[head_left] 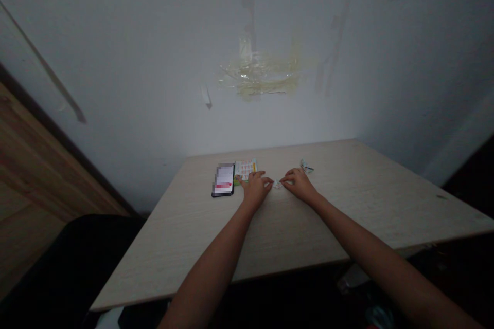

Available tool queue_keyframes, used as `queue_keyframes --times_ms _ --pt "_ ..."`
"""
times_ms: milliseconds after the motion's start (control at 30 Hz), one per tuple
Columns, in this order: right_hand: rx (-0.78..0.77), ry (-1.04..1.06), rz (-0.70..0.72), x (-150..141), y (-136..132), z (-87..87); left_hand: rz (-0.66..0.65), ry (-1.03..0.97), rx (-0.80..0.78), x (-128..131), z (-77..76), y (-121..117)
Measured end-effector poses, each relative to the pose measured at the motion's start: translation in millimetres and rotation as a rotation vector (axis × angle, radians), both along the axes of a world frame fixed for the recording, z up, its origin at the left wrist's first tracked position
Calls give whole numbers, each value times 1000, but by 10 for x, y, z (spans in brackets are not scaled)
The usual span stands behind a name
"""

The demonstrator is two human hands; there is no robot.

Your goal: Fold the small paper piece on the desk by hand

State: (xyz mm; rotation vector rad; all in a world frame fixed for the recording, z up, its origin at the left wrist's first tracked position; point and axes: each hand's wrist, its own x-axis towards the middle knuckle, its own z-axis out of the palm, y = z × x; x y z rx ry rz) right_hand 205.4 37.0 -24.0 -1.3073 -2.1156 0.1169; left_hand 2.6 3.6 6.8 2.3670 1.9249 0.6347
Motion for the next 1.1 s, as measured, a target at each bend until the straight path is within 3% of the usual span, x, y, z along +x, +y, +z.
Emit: queue_keyframes --times_ms 833,1100 --pt "-57 -47 -8 -38 -75 81 -7 69 -70 20 32 -15" --pt "-65 -20 -9 -28 -80 65 -29 11 -20 -16 -41 -1"
